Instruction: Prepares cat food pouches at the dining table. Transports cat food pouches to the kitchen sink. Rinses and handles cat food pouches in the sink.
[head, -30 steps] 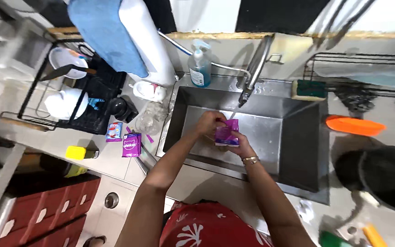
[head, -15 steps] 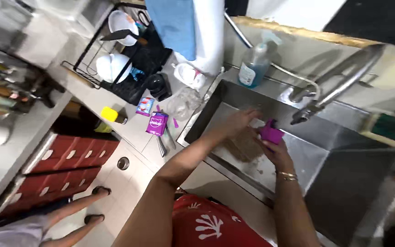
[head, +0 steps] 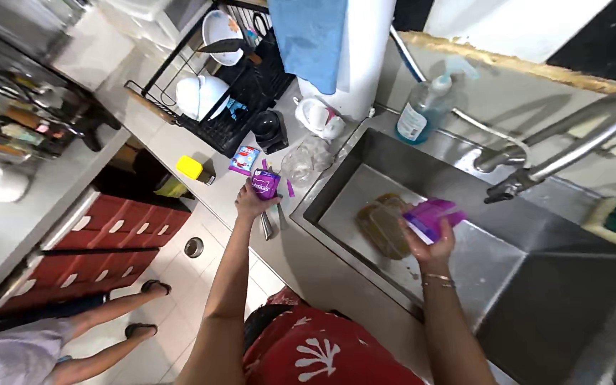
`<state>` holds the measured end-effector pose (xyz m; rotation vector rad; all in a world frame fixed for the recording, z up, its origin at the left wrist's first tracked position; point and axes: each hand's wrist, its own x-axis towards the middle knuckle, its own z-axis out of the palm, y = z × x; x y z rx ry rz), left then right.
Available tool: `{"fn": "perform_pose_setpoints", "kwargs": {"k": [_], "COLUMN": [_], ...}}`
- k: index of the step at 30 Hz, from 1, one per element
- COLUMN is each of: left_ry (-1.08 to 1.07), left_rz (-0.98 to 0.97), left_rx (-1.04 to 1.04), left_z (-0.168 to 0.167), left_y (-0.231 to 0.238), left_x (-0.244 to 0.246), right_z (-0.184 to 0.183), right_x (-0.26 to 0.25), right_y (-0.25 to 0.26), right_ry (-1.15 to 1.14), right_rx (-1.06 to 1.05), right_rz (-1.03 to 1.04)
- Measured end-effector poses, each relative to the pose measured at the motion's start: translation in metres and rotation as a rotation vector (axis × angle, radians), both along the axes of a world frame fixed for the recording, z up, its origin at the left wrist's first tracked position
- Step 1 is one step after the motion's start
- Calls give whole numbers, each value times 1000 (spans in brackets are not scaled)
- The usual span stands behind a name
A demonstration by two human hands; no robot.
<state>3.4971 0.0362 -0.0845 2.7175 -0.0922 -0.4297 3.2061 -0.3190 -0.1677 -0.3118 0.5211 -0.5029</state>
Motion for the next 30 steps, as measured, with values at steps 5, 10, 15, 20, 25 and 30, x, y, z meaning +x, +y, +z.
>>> {"fn": "perform_pose_setpoints", "kwargs": {"k": [5, 10, 15, 20, 25, 30], "left_ry": [-35, -119, 185, 287, 306, 471], "left_rz": [91, 54, -270, -428, -413, -328], "left_rx": [-65, -379, -816, -786, -775, -935], "left_z": [-3, 28, 44, 32, 35, 35], "left_y": [3, 18, -39, -79, -71, -66], "left_x": [-1, -46, -121, -146, -137, -136], "right_z": [21, 33, 77, 87, 80, 69], "right_x": [3, 3, 15, 46, 58, 56], "right_y": [30, 60, 107, 148, 150, 141], "right_ry": [76, 410, 345, 122, 65, 202], "right_rx": [256, 318, -74, -365, -322, -487], "right_rz": [74, 78, 306, 364, 372, 385]}}
